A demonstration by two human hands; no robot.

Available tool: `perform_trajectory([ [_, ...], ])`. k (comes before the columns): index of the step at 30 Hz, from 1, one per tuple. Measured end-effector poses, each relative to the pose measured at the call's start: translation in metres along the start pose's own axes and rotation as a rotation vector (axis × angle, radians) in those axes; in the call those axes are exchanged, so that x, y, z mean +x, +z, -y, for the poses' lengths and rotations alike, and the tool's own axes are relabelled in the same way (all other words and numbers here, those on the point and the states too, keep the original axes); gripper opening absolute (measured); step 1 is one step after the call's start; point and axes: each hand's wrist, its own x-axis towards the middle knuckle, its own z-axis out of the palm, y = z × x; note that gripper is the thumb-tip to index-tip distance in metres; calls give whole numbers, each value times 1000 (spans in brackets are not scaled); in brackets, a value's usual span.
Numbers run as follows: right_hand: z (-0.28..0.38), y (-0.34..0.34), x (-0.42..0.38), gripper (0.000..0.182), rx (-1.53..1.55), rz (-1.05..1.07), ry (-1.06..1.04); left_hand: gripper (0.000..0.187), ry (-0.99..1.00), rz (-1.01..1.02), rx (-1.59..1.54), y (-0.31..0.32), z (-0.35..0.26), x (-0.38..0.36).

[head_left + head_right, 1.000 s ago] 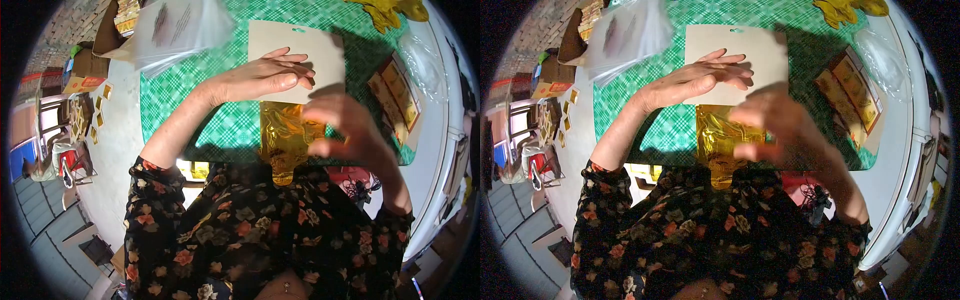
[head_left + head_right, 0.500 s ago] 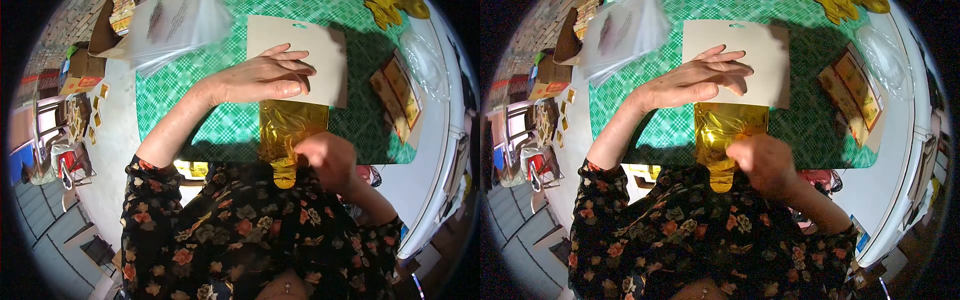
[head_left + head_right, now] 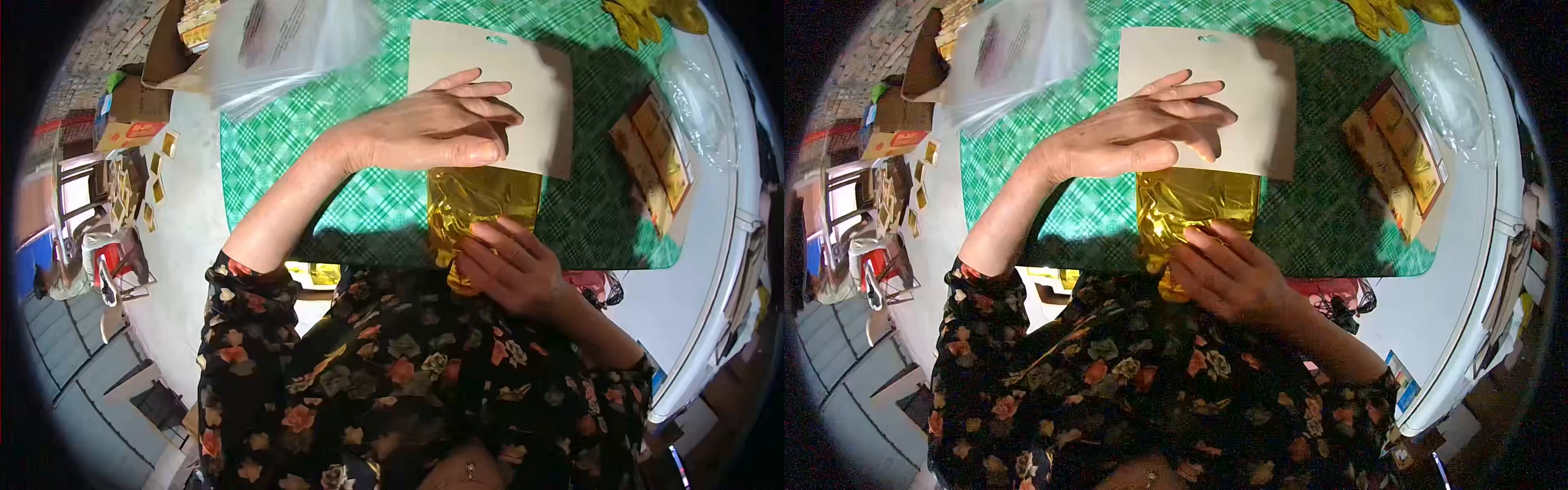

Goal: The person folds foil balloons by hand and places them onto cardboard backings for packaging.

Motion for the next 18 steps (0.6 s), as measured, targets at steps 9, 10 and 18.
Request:
perform_trajectory([
  [9,-28,-47,47,11,329,-269,539,75,-11,-19,-70,-3,-4,0],
  [10,-34,-58,57,12,420,-284,657,77,-11,-18,-63,-2,-2,0],
  [18,-114,-39,90,20,710,-317,671,77,-213,69,-193,-20,-24,-1],
])
